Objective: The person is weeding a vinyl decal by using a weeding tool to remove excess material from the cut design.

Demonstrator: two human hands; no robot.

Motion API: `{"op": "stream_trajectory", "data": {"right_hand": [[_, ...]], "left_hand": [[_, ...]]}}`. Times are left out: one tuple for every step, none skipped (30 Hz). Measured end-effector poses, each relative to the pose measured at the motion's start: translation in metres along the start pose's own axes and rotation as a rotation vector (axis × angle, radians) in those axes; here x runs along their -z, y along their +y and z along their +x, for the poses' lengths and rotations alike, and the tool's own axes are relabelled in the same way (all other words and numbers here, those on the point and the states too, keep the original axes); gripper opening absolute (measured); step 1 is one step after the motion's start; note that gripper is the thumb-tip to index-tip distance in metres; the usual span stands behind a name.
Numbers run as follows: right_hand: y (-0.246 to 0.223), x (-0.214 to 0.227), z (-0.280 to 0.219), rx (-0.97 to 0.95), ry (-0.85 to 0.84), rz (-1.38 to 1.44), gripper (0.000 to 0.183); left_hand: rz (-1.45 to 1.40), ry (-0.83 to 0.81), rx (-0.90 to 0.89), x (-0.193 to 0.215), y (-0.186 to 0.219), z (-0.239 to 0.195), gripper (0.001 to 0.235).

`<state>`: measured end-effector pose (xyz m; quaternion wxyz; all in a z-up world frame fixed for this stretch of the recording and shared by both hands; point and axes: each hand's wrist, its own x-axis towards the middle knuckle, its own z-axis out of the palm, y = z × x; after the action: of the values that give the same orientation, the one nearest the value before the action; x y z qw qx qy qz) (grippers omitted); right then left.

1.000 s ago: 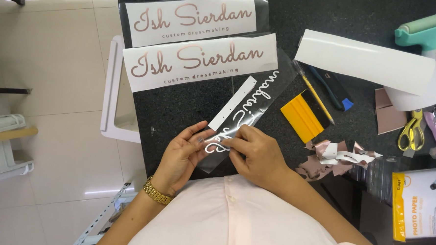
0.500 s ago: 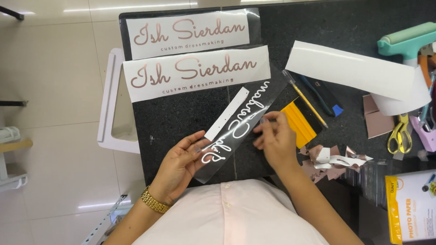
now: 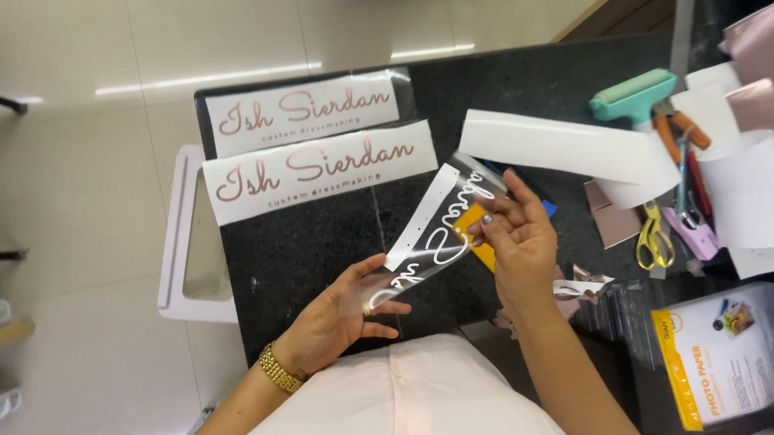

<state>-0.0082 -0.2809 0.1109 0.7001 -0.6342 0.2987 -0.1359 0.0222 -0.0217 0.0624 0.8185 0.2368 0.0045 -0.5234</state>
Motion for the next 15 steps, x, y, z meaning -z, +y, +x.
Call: {"op": "stream_trajectory", "data": {"right_hand": [[-0.010,0.001,0.003,0.016,0.007,0.004,0.062],[-0.020,0.002,0.006,-0.003,-0.009,-0.031,0.067],[-0.029,0.003,0.008,-0.022,-0.028,-0.065,0.073],[-0.037,0.009,0.017,-0.007,-0.023,-0.060,0.073],[-0.044,0.015,0.025,-0.033,-0.229,-0.089,0.080],[-0.050,0.020,0.032,-0.057,-0.435,-0.119,0.087],[-0.054,0.015,0.042,-0.057,-0.439,-0.115,0.087],[-0.057,0.010,0.052,-0.032,-0.622,-0.146,0.087],[-0.059,0.005,0.061,-0.009,-0.804,-0.175,0.087],[-0.065,-0.009,0.066,-0.013,-0.807,-0.169,0.087],[-0.070,-0.023,0.070,-0.079,-0.914,-0.297,0.082],[-0.075,-0.036,0.075,-0.145,-1.018,-0.426,0.077],[-0.067,-0.047,0.084,-0.146,-1.023,-0.420,0.077],[-0.058,-0.059,0.094,-0.118,-1.085,-0.513,0.069],[-0.051,-0.072,0.106,-0.087,-1.148,-0.608,0.061]], "left_hand": [[0.011,-0.014,0.000,-0.001,0.002,0.001,0.079],[0.032,-0.078,-0.054,-0.001,0.003,0.002,0.089],[0.053,-0.140,-0.108,-0.002,0.005,0.003,0.099],[0.064,-0.152,-0.109,-0.004,0.009,0.006,0.099],[0.161,-0.083,-0.124,-0.005,0.013,0.007,0.105],[0.257,-0.014,-0.139,-0.006,0.017,0.007,0.111],[0.261,-0.011,-0.141,-0.002,0.018,0.014,0.111],[0.253,0.038,-0.159,0.003,0.019,0.021,0.094],[0.242,0.089,-0.174,0.009,0.018,0.027,0.080],[0.245,0.097,-0.173,0.012,0.020,0.030,0.080],[0.218,0.182,-0.200,0.016,0.022,0.034,0.062],[0.192,0.266,-0.227,0.020,0.023,0.038,0.048],[0.194,0.272,-0.227,0.017,0.025,0.031,0.048],[0.196,0.384,-0.211,0.014,0.028,0.025,0.029],[0.198,0.496,-0.198,0.012,0.031,0.020,0.011]]}}
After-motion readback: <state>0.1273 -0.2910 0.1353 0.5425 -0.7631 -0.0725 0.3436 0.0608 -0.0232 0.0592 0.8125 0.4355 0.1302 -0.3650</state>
